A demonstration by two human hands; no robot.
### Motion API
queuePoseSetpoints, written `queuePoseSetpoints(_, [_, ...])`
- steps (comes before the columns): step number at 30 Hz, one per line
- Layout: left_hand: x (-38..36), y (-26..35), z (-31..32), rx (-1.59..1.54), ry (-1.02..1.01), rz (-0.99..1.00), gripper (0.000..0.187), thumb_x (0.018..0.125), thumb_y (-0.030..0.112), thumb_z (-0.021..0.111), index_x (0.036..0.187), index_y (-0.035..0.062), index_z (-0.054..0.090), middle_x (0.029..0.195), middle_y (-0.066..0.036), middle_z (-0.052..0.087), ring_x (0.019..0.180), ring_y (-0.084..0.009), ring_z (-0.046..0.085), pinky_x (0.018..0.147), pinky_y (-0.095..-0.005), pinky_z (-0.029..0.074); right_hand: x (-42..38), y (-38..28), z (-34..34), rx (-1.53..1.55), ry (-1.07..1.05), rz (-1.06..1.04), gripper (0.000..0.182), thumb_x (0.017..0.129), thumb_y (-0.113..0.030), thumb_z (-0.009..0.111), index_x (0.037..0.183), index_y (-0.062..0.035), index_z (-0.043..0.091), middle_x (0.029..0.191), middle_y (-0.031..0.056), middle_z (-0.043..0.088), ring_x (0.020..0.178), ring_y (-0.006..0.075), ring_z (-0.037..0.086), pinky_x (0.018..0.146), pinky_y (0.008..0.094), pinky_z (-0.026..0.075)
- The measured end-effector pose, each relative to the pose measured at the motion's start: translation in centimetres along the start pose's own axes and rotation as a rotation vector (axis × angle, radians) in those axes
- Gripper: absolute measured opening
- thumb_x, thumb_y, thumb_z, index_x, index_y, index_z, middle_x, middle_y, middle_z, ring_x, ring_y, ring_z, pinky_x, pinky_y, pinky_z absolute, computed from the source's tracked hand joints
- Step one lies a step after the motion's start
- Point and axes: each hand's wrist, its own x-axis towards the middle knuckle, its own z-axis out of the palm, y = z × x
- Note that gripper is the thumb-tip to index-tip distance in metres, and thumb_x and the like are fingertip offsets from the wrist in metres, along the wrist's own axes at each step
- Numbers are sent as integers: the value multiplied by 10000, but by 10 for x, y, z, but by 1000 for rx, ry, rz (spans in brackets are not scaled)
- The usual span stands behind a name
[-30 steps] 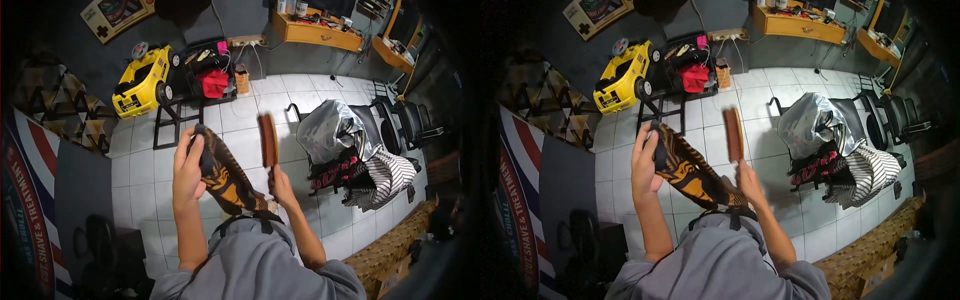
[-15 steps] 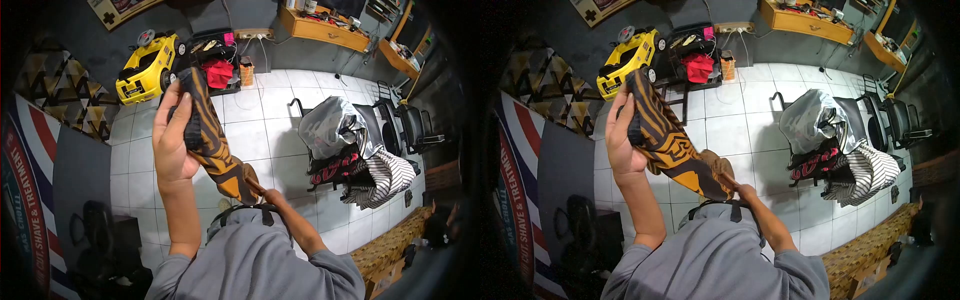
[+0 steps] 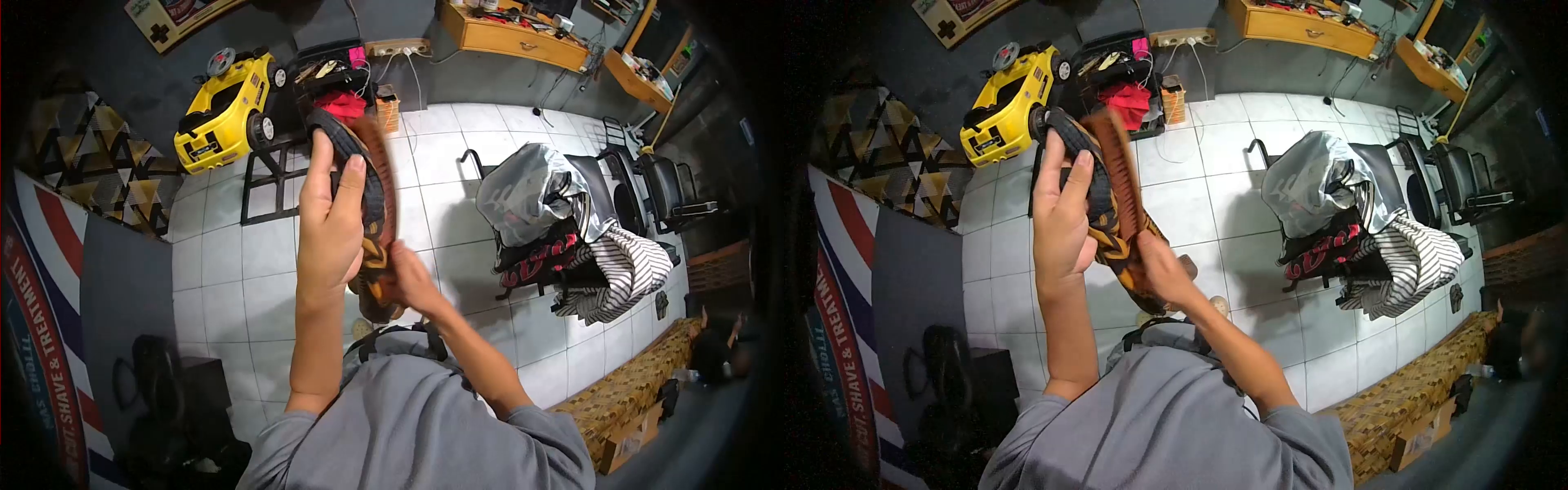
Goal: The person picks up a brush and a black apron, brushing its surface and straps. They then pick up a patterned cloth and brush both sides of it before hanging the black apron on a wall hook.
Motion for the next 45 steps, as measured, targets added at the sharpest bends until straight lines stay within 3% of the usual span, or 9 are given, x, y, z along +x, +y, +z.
queuePoseSetpoints(3, [8,9,-2,-13,20,36,447,943,69,492,1369,42,358,976,13,523,815,-36,488,697,-198,454,-4,72,-9,-464,-152,-261,287,988,-213,359,1058,10,525,825,195,572,752,324,561,676,382,435])
queuePoseSetpoints(6, [12,24,-4,-88,40,68,436,930,59,506,1348,32,386,1032,-3,547,852,-52,523,716,-210,475,-32,209,-75,-1114,-632,148,444,894,-306,484,1295,-132,409,782,201,629,689,375,607,601,466,459])
queuePoseSetpoints(9, [10,31,-12,-168,82,15,479,917,50,519,1369,22,362,1065,-9,557,892,-64,544,773,-223,473,-80,316,-149,-1307,-600,473,306,823,-307,541,1039,-110,632,836,201,654,798,356,638,695,441,505])
queuePoseSetpoints(14, [8,24,-30,-154,108,-40,522,917,56,520,1398,28,318,1064,-15,562,893,-69,555,765,-234,477,-51,235,-161,-1201,-163,742,446,861,-401,509,865,27,635,856,271,630,831,351,643,715,440,502])
queuePoseSetpoints(23, [5,3,-16,-73,69,-29,462,944,46,464,1380,65,312,970,-1,526,807,-42,498,674,-196,448,-17,-16,-43,326,26,177,472,954,-489,401,824,-46,498,547,-17,389,402,70,320,364,216,252])
queuePoseSetpoints(28, [11,7,-22,-96,64,88,401,948,57,469,1335,50,369,1032,-18,534,871,-60,499,749,-212,447,-16,65,-51,-173,-279,460,516,939,-490,446,728,-29,543,561,20,460,455,102,413,419,249,342])
queuePoseSetpoints(32, [16,25,-31,-158,159,194,432,926,71,519,1338,92,391,1027,-30,564,827,-109,565,682,-268,497,-63,231,-118,-1214,-347,692,450,849,-470,561,949,-44,666,918,205,656,732,405,632,668,475,484])
queuePoseSetpoints(37, [9,30,-44,-150,249,194,465,921,77,527,1356,93,364,1030,-30,564,842,-111,573,683,-271,498,-123,261,-159,-1327,-138,685,546,877,-485,477,820,23,667,842,260,636,859,423,610,746,500,482])
queuePoseSetpoints(45, [-3,1,-21,-215,335,94,536,950,74,468,1422,105,215,1019,9,483,796,-65,446,696,-221,420,-39,20,-51,113,213,300,377,985,-387,388,772,-90,483,595,-58,364,464,45,312,401,215,259])
